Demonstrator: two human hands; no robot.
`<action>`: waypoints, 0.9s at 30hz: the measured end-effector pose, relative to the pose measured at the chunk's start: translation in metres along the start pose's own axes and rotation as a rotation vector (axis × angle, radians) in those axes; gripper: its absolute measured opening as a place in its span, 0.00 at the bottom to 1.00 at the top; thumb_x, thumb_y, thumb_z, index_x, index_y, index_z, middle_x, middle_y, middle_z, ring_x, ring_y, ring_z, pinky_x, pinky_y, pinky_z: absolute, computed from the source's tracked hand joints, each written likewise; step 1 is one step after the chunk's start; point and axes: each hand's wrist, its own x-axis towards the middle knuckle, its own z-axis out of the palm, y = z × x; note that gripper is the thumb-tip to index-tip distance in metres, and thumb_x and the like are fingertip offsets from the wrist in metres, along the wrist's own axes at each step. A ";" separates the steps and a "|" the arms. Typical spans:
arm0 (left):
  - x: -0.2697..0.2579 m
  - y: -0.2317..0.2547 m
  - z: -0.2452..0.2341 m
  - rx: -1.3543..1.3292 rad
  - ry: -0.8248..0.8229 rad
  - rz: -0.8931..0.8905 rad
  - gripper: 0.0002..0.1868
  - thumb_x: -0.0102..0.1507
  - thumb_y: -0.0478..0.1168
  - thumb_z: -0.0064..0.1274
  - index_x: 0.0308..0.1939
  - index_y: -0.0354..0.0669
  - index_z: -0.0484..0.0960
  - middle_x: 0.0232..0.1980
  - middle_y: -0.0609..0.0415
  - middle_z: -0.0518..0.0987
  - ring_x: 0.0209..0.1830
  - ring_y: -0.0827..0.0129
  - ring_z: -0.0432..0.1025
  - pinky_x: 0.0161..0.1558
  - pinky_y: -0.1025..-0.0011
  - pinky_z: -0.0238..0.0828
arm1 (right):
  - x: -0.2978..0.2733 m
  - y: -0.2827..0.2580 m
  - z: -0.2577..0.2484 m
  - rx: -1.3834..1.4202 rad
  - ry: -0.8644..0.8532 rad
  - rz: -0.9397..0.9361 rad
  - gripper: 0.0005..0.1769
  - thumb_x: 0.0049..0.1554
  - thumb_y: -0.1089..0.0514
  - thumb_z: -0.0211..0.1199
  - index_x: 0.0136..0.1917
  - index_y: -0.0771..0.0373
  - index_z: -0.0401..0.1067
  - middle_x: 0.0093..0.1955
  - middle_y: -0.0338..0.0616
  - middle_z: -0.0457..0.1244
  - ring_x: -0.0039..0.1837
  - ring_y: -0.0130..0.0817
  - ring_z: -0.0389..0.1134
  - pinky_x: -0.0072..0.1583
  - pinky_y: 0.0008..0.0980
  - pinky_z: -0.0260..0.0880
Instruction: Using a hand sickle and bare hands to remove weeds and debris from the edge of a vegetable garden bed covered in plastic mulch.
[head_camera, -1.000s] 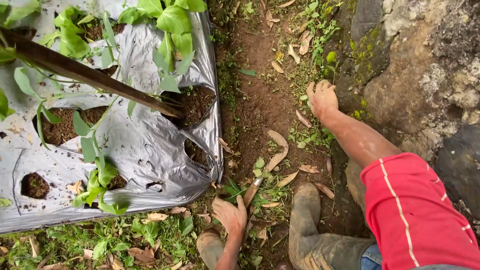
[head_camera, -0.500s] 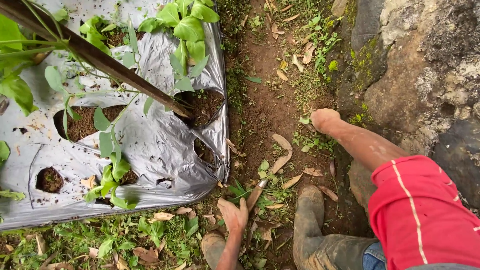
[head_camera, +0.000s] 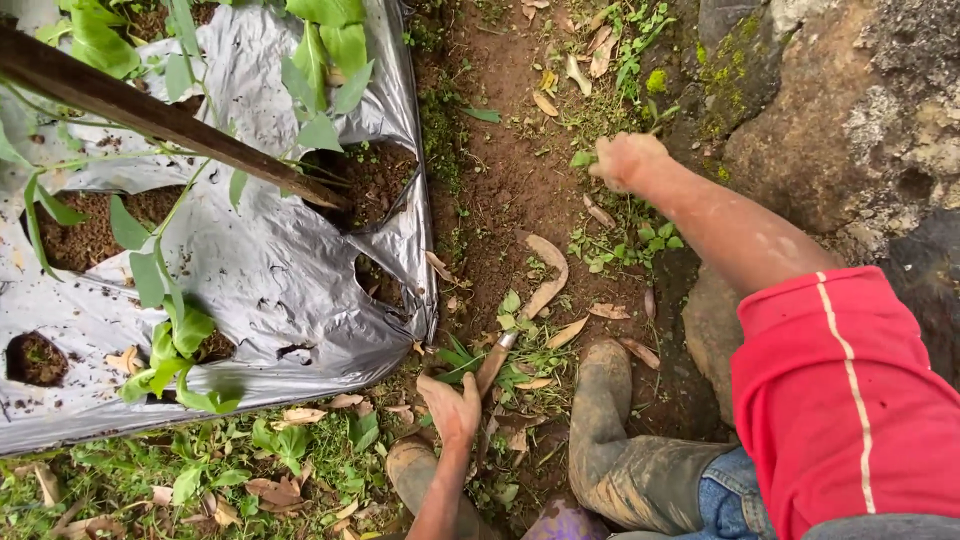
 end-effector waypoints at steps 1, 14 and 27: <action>-0.001 0.003 -0.002 -0.006 0.000 -0.010 0.44 0.57 0.48 0.59 0.66 0.27 0.52 0.61 0.28 0.61 0.65 0.23 0.62 0.68 0.37 0.59 | 0.001 0.004 0.028 -0.456 -0.147 -0.136 0.20 0.68 0.58 0.47 0.72 0.47 0.64 0.57 0.63 0.58 0.49 0.55 0.62 0.41 0.46 0.74; 0.001 -0.003 0.003 -0.021 -0.020 -0.046 0.46 0.58 0.48 0.58 0.69 0.28 0.50 0.63 0.28 0.60 0.68 0.27 0.60 0.70 0.39 0.56 | 0.044 0.027 0.100 0.154 -0.311 0.076 0.20 0.67 0.60 0.49 0.69 0.70 0.67 0.57 0.68 0.67 0.48 0.52 0.74 0.49 0.53 0.77; -0.055 0.091 -0.016 -0.097 -0.035 0.249 0.48 0.58 0.58 0.46 0.73 0.33 0.50 0.77 0.32 0.46 0.73 0.38 0.55 0.68 0.38 0.58 | -0.054 -0.049 -0.068 -0.143 -0.422 0.069 0.06 0.63 0.70 0.60 0.46 0.67 0.77 0.38 0.42 0.60 0.36 0.30 0.58 0.41 0.28 0.76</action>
